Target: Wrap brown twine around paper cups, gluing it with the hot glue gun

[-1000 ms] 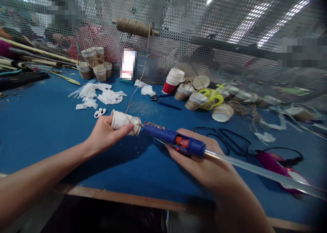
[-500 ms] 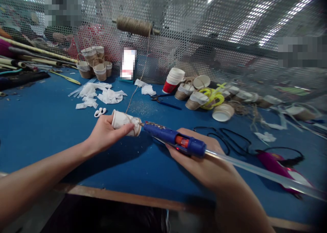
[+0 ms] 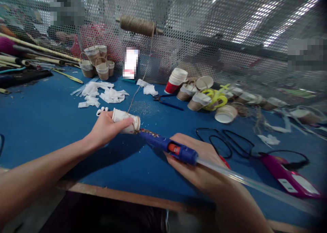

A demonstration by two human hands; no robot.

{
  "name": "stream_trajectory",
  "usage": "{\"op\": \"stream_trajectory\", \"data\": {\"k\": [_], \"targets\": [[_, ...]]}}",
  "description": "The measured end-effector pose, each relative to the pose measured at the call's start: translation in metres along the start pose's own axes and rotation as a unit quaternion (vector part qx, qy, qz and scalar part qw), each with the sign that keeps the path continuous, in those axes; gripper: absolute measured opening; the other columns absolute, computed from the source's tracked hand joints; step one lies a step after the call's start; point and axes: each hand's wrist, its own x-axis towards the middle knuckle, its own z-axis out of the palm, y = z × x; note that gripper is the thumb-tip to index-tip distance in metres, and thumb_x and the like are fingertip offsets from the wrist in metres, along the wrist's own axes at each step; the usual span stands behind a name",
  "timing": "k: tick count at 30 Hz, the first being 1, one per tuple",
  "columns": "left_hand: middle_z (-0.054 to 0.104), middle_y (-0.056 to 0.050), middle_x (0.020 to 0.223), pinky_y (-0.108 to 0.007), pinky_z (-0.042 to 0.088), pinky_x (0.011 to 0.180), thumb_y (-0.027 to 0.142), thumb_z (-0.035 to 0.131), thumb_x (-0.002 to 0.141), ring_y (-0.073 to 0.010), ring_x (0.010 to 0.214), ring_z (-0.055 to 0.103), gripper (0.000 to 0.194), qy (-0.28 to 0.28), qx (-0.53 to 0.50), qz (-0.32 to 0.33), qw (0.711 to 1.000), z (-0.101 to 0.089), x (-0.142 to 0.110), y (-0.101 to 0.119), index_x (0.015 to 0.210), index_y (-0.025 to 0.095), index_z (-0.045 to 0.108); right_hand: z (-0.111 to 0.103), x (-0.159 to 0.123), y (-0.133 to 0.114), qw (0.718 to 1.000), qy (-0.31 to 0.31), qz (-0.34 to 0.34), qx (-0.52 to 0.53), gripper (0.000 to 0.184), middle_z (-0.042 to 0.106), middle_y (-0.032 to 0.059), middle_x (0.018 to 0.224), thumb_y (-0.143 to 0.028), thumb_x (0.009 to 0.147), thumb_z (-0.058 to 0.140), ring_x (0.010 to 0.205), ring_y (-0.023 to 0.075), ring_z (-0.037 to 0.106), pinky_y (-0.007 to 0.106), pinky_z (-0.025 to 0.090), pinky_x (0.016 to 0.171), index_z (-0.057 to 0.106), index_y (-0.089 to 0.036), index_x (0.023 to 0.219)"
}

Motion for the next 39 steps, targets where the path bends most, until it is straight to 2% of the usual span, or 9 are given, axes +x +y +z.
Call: {"op": "stream_trajectory", "data": {"k": [4,12,24,28,33,39], "targets": [[0.070,-0.003,0.063,-0.020,0.050,0.051,0.025,0.068,0.061,-0.0116,0.053,0.061,0.016,-0.001,0.003,0.022,1.000,0.001,-0.002,0.002,0.068,0.011,0.068,-0.001,0.000,0.001,1.000,0.011,0.006,-0.003,0.011,0.052,-0.0016,0.060,-0.018,0.075,0.048,0.049,0.0107,0.045,0.023,0.037,0.049,0.045,-0.021,0.065],[0.068,-0.002,0.058,-0.017,0.047,0.046,0.020,0.065,0.061,-0.0098,0.049,0.057,0.008,0.019,0.063,0.123,0.990,0.002,-0.008,0.010,0.061,0.012,0.066,-0.002,0.000,0.001,0.998,0.048,0.037,0.020,0.019,0.048,-0.0053,0.054,-0.022,0.074,0.053,0.042,0.0080,0.038,0.022,0.035,0.046,0.042,-0.021,0.059],[0.064,-0.001,0.053,-0.017,0.042,0.040,0.020,0.063,0.064,-0.0085,0.044,0.052,0.010,0.009,0.120,0.200,0.972,0.000,-0.010,0.008,0.057,0.013,0.064,0.000,0.000,0.004,0.990,0.087,0.080,0.074,0.016,0.049,-0.0047,0.051,-0.025,0.071,0.058,0.046,0.0099,0.045,0.023,0.038,0.046,0.047,-0.022,0.059],[0.062,0.000,0.051,-0.016,0.040,0.038,0.018,0.063,0.065,-0.0082,0.043,0.050,0.010,0.004,0.134,0.231,0.964,0.000,-0.010,0.007,0.056,0.013,0.064,0.002,0.000,0.005,0.989,0.095,0.097,0.061,0.012,0.056,-0.0033,0.057,-0.025,0.071,0.057,0.048,0.0111,0.051,0.024,0.041,0.049,0.051,-0.022,0.061],[0.060,0.000,0.050,-0.016,0.036,0.034,0.015,0.061,0.066,-0.0075,0.040,0.047,0.012,-0.018,0.147,0.267,0.952,0.000,-0.012,0.006,0.054,0.012,0.060,0.007,-0.003,0.011,0.986,0.141,0.081,0.031,0.015,0.057,-0.0035,0.058,-0.027,0.071,0.059,0.050,0.0120,0.053,0.024,0.042,0.049,0.050,-0.023,0.060],[0.050,0.003,0.043,-0.016,0.032,0.033,0.014,0.060,0.068,-0.0059,0.038,0.040,0.020,-0.045,0.186,0.332,0.924,-0.001,-0.014,0.004,0.049,0.013,0.055,0.007,-0.003,0.016,0.989,0.126,0.072,0.004,0.012,0.057,-0.0020,0.058,-0.029,0.075,0.052,0.051,0.0140,0.054,0.026,0.043,0.051,0.053,-0.024,0.064]]}}
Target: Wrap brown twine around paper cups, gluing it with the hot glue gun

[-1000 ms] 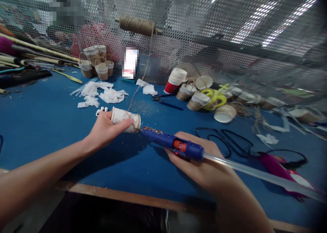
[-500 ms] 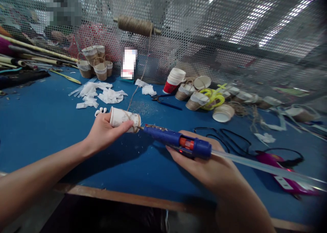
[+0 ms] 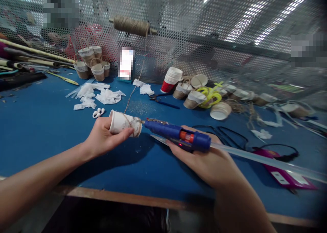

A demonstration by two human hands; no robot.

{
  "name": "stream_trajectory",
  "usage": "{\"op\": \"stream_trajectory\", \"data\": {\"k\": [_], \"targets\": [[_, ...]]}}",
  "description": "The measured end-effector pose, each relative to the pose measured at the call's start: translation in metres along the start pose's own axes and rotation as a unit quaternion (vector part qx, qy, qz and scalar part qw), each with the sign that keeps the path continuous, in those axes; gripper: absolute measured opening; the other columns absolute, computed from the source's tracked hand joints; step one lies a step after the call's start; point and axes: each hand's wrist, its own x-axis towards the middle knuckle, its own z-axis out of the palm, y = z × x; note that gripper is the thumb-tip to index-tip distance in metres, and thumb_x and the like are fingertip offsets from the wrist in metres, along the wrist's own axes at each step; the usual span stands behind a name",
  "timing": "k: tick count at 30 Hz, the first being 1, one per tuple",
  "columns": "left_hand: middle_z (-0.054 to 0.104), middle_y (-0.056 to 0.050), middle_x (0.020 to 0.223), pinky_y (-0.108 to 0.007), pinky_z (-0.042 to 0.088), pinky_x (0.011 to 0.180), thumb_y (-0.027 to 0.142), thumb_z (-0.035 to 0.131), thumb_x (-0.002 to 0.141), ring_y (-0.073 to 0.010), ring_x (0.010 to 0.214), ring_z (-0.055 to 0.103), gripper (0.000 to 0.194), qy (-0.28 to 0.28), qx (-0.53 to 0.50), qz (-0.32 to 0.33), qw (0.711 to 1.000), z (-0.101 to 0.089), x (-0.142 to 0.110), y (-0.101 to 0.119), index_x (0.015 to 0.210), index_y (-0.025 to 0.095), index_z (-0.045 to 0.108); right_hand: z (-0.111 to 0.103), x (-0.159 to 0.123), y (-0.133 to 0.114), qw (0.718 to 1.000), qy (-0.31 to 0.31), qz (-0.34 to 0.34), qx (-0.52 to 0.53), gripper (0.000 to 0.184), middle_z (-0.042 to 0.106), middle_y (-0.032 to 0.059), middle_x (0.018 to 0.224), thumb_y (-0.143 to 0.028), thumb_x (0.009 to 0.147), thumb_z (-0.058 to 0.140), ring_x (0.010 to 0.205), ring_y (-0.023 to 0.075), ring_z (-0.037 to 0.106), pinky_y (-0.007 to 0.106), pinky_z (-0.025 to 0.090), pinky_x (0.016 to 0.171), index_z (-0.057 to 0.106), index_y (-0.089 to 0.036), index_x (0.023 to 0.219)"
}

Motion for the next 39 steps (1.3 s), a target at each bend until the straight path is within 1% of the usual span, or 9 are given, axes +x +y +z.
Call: {"op": "stream_trajectory", "data": {"k": [7,11,14,18,26,29,32,36,39], "targets": [[0.055,-0.001,0.046,-0.019,0.036,0.039,0.018,0.061,0.069,-0.0088,0.042,0.046,0.020,-0.018,0.030,0.020,0.999,-0.001,-0.002,-0.001,0.050,0.012,0.059,-0.005,0.007,-0.007,0.996,-0.031,0.065,0.052,0.014,0.059,-0.0009,0.059,-0.032,0.072,0.056,0.055,0.0154,0.056,0.028,0.044,0.054,0.054,-0.021,0.063],[0.060,-0.001,0.049,-0.019,0.039,0.038,0.020,0.062,0.066,-0.0099,0.043,0.050,0.013,0.008,-0.036,-0.101,0.994,0.000,0.001,0.002,0.054,0.013,0.062,-0.006,0.018,0.000,0.964,-0.073,0.156,0.201,0.019,0.051,-0.0041,0.046,-0.038,0.071,0.059,0.041,0.0114,0.048,0.026,0.041,0.043,0.055,-0.019,0.069],[0.065,-0.003,0.057,-0.020,0.045,0.044,0.023,0.066,0.063,-0.0119,0.049,0.055,0.011,0.025,-0.096,-0.193,0.976,0.001,0.004,0.000,0.060,0.013,0.066,-0.002,0.031,0.018,0.940,-0.046,0.194,0.277,0.023,0.049,-0.0046,0.046,-0.039,0.069,0.062,0.043,0.0095,0.045,0.023,0.038,0.044,0.053,-0.017,0.068],[0.067,-0.004,0.060,-0.021,0.047,0.048,0.025,0.068,0.061,-0.0115,0.051,0.056,0.014,0.028,-0.134,-0.243,0.960,0.001,0.005,-0.005,0.063,0.011,0.067,0.009,0.051,0.044,0.937,0.040,0.283,0.201,0.022,0.059,0.0026,0.064,-0.036,0.070,0.059,0.054,0.0106,0.052,0.023,0.041,0.049,0.056,-0.014,0.071],[0.063,-0.002,0.056,-0.021,0.044,0.047,0.025,0.066,0.061,-0.0103,0.048,0.052,0.014,0.008,-0.121,-0.220,0.968,0.000,0.004,-0.003,0.062,0.011,0.065,0.034,0.068,0.079,0.941,-0.014,0.331,0.068,0.027,0.052,0.0047,0.043,-0.030,0.073,0.057,0.044,0.0169,0.055,0.028,0.041,0.047,0.050,-0.015,0.052],[0.061,-0.001,0.054,-0.020,0.042,0.045,0.026,0.064,0.064,-0.0098,0.047,0.049,0.015,-0.008,-0.097,-0.192,0.977,0.001,0.002,-0.003,0.061,0.011,0.064,0.033,0.067,0.070,0.952,0.002,0.305,0.021,0.018,0.061,0.0141,0.063,-0.024,0.071,0.060,0.075,0.0267,0.061,0.034,0.044,0.065,0.056,-0.013,0.058],[0.058,-0.001,0.053,-0.020,0.040,0.043,0.027,0.060,0.068,-0.0095,0.046,0.047,0.019,-0.038,-0.058,-0.148,0.987,0.002,-0.001,-0.003,0.057,0.012,0.061,0.025,0.065,0.038,0.974,-0.008,0.226,0.025,0.016,0.063,0.0147,0.092,-0.029,0.074,0.058,0.096,0.0256,0.055,0.036,0.041,0.079,0.062,-0.013,0.075],[0.058,-0.002,0.055,-0.020,0.039,0.045,0.025,0.056,0.072,-0.0095,0.048,0.048,0.021,-0.109,0.004,-0.033,0.994,0.001,-0.005,-0.002,0.056,0.012,0.059,0.016,0.061,-0.013,0.964,-0.194,0.009,0.179,0.031,0.064,0.0053,0.099,-0.040,0.083,0.044,0.093,0.0166,0.058,0.029,0.042,0.083,0.063,-0.018,0.092],[0.057,-0.001,0.050,-0.020,0.037,0.045,0.024,0.055,0.073,-0.0092,0.045,0.046,0.021,-0.145,0.071,0.059,0.985,0.001,-0.007,-0.004,0.055,0.014,0.059,0.019,0.059,-0.031,0.932,-0.280,-0.054,0.225,0.033,0.061,0.0064,0.108,-0.038,0.080,0.051,0.098,0.0169,0.056,0.030,0.041,0.085,0.059,-0.018,0.104]]}}
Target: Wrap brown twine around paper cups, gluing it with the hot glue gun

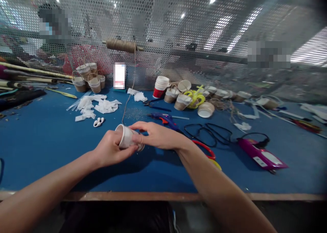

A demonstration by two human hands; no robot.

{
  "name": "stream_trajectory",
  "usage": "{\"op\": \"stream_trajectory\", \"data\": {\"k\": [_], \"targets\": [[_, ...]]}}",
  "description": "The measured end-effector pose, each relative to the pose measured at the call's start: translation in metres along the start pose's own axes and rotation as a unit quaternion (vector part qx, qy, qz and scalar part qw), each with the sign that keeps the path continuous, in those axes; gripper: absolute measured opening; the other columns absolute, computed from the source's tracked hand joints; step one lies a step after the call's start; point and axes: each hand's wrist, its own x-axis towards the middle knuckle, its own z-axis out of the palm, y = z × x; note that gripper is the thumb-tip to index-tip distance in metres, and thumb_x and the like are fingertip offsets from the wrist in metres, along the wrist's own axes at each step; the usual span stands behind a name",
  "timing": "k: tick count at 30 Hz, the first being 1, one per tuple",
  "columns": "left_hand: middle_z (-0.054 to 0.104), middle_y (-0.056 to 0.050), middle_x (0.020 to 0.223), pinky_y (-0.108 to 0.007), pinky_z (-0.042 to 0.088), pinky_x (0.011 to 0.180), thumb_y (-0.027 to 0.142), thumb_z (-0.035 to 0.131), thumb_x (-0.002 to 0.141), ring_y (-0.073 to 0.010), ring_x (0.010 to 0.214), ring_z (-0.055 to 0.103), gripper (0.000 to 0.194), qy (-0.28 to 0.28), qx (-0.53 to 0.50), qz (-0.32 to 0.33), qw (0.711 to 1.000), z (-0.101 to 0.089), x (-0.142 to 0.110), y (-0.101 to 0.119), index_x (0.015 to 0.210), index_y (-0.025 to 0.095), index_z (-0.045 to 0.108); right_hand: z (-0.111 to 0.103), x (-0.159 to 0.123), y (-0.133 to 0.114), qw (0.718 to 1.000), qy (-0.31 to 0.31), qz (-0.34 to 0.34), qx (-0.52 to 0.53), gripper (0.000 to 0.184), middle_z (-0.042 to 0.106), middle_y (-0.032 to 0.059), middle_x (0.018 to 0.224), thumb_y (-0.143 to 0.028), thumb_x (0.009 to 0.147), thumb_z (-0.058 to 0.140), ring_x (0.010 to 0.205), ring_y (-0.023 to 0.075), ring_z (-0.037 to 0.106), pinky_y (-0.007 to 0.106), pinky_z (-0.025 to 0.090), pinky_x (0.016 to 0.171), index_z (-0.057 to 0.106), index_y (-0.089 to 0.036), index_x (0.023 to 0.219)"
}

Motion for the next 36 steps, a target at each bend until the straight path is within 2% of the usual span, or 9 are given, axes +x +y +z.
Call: {"op": "stream_trajectory", "data": {"k": [2,6,11,14,17,21,26,29,36], "targets": [[0.061,-0.002,0.054,-0.021,0.039,0.049,0.023,0.053,0.075,-0.0103,0.049,0.050,0.022,-0.023,0.028,0.042,0.998,0.000,0.000,-0.001,0.055,0.016,0.059,0.006,0.001,0.001,1.000,0.013,-0.012,0.026,0.033,0.059,0.0063,0.111,-0.034,0.077,0.056,0.101,0.0167,0.054,0.030,0.040,0.088,0.058,-0.018,0.106],[0.061,-0.003,0.055,-0.022,0.040,0.050,0.024,0.052,0.076,-0.0110,0.050,0.051,0.024,-0.041,0.042,0.060,0.996,0.000,0.001,-0.001,0.054,0.016,0.058,0.015,-0.001,0.005,0.989,0.129,-0.015,0.071,0.018,0.062,0.0053,0.096,-0.024,0.074,0.059,0.091,0.0149,0.056,0.030,0.041,0.084,0.061,-0.015,0.089],[0.055,0.001,0.048,-0.020,0.035,0.044,0.022,0.055,0.074,-0.0084,0.042,0.044,0.021,-0.031,0.008,0.014,0.999,-0.002,0.002,0.002,0.054,0.015,0.058,0.020,-0.003,0.003,0.980,0.189,0.018,0.054,0.007,0.059,0.0033,0.078,-0.021,0.075,0.054,0.075,0.0134,0.053,0.030,0.042,0.075,0.057,-0.014,0.073],[0.055,0.001,0.047,-0.019,0.035,0.042,0.025,0.058,0.071,-0.0081,0.042,0.043,0.019,-0.030,-0.057,-0.056,0.996,-0.004,0.002,0.005,0.057,0.014,0.060,0.020,-0.003,0.002,0.975,0.209,0.030,0.062,0.007,0.059,0.0017,0.074,-0.021,0.076,0.052,0.071,0.0121,0.052,0.028,0.042,0.071,0.055,-0.015,0.073],[0.062,-0.001,0.054,-0.019,0.041,0.044,0.026,0.060,0.069,-0.0095,0.046,0.050,0.015,-0.030,-0.170,-0.157,0.972,-0.004,0.003,0.007,0.063,0.012,0.063,0.018,-0.004,0.005,0.963,0.242,0.043,0.109,0.009,0.059,0.0007,0.071,-0.023,0.076,0.052,0.066,0.0110,0.053,0.026,0.043,0.065,0.053,-0.015,0.071],[0.070,-0.004,0.066,-0.023,0.049,0.058,0.026,0.067,0.065,-0.0121,0.056,0.060,0.014,-0.002,-0.318,-0.270,0.909,-0.003,0.007,0.005,0.069,0.013,0.068,0.016,-0.006,0.009,0.929,0.286,0.016,0.233,0.009,0.061,-0.0012,0.070,-0.022,0.071,0.058,0.067,0.0106,0.057,0.026,0.045,0.066,0.055,-0.017,0.079],[0.070,-0.003,0.065,-0.020,0.048,0.059,0.027,0.069,0.065,-0.0101,0.055,0.061,0.015,0.012,-0.421,-0.342,0.840,-0.004,0.010,-0.001,0.070,0.013,0.068,0.013,-0.008,0.012,0.903,0.322,0.006,0.285,0.011,0.065,0.0000,0.076,-0.021,0.070,0.061,0.073,0.0109,0.060,0.028,0.046,0.075,0.064,-0.017,0.079],[0.069,-0.001,0.061,-0.018,0.047,0.056,0.027,0.068,0.067,-0.0087,0.053,0.059,0.014,0.009,-0.440,-0.344,0.830,-0.005,0.009,-0.001,0.067,0.013,0.068,0.012,-0.009,0.012,0.907,0.329,0.021,0.262,0.016,0.066,0.0006,0.079,-0.023,0.066,0.066,0.074,0.0124,0.060,0.030,0.046,0.076,0.065,-0.017,0.081],[0.070,-0.003,0.064,-0.021,0.049,0.059,0.026,0.070,0.066,-0.0107,0.055,0.061,0.014,0.002,-0.424,-0.329,0.844,-0.005,0.008,0.005,0.069,0.012,0.069,0.013,-0.009,0.011,0.922,0.333,0.029,0.194,0.015,0.067,0.0011,0.080,-0.022,0.067,0.065,0.073,0.0124,0.060,0.029,0.047,0.072,0.066,-0.017,0.081]]}}
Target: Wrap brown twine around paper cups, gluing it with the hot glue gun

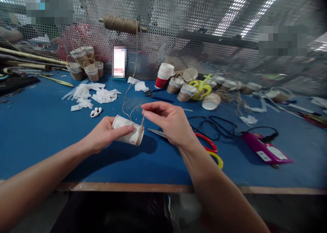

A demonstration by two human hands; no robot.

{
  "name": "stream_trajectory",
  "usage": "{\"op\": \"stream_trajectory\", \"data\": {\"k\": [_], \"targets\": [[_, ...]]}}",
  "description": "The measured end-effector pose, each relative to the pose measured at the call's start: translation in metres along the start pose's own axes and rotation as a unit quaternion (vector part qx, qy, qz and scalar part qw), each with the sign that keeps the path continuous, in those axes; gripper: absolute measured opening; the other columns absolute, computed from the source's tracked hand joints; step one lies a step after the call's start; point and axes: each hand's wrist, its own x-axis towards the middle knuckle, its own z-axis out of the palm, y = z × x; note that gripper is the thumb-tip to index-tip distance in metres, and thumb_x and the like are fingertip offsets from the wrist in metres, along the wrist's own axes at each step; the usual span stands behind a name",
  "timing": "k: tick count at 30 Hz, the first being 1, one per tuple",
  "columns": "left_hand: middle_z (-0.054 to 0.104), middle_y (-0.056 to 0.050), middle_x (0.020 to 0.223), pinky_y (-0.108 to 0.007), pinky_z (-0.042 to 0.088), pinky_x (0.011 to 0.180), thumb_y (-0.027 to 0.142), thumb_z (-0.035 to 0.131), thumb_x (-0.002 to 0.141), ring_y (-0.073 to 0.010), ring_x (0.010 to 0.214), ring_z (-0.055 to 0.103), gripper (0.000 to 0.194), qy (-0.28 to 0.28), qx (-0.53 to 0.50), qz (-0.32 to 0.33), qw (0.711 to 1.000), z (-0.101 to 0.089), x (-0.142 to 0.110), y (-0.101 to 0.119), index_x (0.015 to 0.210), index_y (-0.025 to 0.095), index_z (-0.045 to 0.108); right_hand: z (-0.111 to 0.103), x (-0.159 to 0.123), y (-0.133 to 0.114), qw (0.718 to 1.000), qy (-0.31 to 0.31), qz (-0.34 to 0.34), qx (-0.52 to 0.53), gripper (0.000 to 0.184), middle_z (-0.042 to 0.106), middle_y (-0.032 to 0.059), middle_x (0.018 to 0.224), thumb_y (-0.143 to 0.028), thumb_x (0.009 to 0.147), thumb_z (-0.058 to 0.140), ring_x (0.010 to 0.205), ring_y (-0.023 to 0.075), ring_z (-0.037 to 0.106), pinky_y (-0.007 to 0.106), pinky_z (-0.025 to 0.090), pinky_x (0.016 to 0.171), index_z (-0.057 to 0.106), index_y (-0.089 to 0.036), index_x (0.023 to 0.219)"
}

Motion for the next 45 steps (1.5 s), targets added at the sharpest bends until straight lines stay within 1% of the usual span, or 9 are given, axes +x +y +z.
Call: {"op": "stream_trajectory", "data": {"k": [3,7,11,17,21,25,34,40,45], "targets": [[0.070,-0.004,0.065,-0.021,0.050,0.060,0.026,0.070,0.065,-0.0112,0.056,0.061,0.015,-0.001,-0.007,-0.002,1.000,0.0006,-0.0011,0.0004,0.070,0.012,0.069,0.0001,0.0011,0.0011,1.000,0.001,-0.002,-0.006,0.014,0.067,0.0009,0.079,-0.021,0.068,0.065,0.073,0.0117,0.060,0.027,0.047,0.072,0.066,-0.016,0.081],[0.070,-0.001,0.064,-0.019,0.050,0.059,0.024,0.072,0.063,-0.0099,0.055,0.061,0.013,0.002,-0.023,-0.008,1.000,0.0015,-0.0025,0.0016,0.069,0.013,0.069,-0.0005,0.0020,0.0032,1.000,0.005,-0.003,-0.013,0.015,0.067,0.0013,0.079,-0.021,0.067,0.065,0.071,0.0115,0.059,0.026,0.047,0.070,0.066,-0.016,0.081],[0.070,-0.001,0.064,-0.018,0.050,0.058,0.024,0.072,0.063,-0.0095,0.055,0.061,0.012,0.001,-0.036,0.001,0.999,0.0021,-0.0035,0.0014,0.068,0.014,0.070,-0.0010,0.0017,0.0054,1.000,-0.009,0.007,-0.020,0.015,0.067,0.0012,0.078,-0.022,0.067,0.066,0.069,0.0109,0.059,0.026,0.047,0.069,0.066,-0.016,0.081],[0.069,-0.001,0.063,-0.018,0.050,0.057,0.021,0.071,0.063,-0.0092,0.054,0.060,0.008,0.011,-0.014,0.031,0.999,0.0020,-0.0039,0.0000,0.067,0.014,0.070,-0.0003,0.0023,0.0082,0.998,-0.031,0.040,-0.029,0.014,0.067,0.0016,0.078,-0.022,0.067,0.065,0.068,0.0114,0.059,0.027,0.046,0.069,0.066,-0.016,0.080],[0.067,0.001,0.057,-0.015,0.048,0.053,0.017,0.070,0.062,-0.0072,0.049,0.056,0.003,0.033,0.009,0.056,0.998,0.0035,-0.0055,0.0013,0.062,0.014,0.069,0.0008,0.0024,0.0083,0.997,-0.038,0.063,-0.022,0.015,0.067,0.0014,0.076,-0.022,0.066,0.065,0.067,0.0112,0.058,0.027,0.046,0.068,0.066,-0.016,0.080],[0.064,0.003,0.053,-0.014,0.046,0.049,0.013,0.070,0.060,-0.0056,0.046,0.052,0.002,0.035,0.019,0.076,0.996,0.0049,-0.0076,0.0034,0.059,0.015,0.069,0.0011,0.0020,0.0077,0.996,-0.047,0.074,-0.019,0.016,0.066,0.0013,0.075,-0.022,0.067,0.065,0.065,0.0105,0.057,0.027,0.045,0.066,0.066,-0.016,0.081],[0.062,0.004,0.052,-0.012,0.043,0.047,0.012,0.069,0.060,-0.0045,0.045,0.049,0.004,0.038,0.042,0.096,0.994,0.0032,-0.0067,0.0013,0.059,0.015,0.068,0.0004,0.0022,0.0066,0.997,-0.036,0.062,-0.026,0.015,0.067,0.0010,0.075,-0.021,0.066,0.065,0.066,0.0102,0.057,0.025,0.045,0.066,0.066,-0.016,0.079],[0.063,0.003,0.054,-0.013,0.044,0.048,0.013,0.068,0.061,-0.0055,0.047,0.049,0.001,0.030,0.059,0.091,0.994,0.0038,-0.0073,0.0038,0.060,0.014,0.068,-0.0004,0.0002,0.0021,1.000,-0.008,0.020,-0.021,0.013,0.068,0.0016,0.077,-0.020,0.067,0.065,0.070,0.0115,0.059,0.026,0.046,0.069,0.066,-0.016,0.080],[0.062,0.002,0.053,-0.014,0.044,0.048,0.014,0.068,0.060,-0.0057,0.047,0.049,0.001,0.035,0.073,0.094,0.992,0.0026,-0.0081,0.0028,0.060,0.014,0.068,-0.0003,0.0003,0.0018,0.999,-0.019,0.024,-0.044,0.013,0.068,0.0024,0.078,-0.021,0.068,0.064,0.070,0.0126,0.060,0.028,0.046,0.070,0.066,-0.016,0.079]]}}
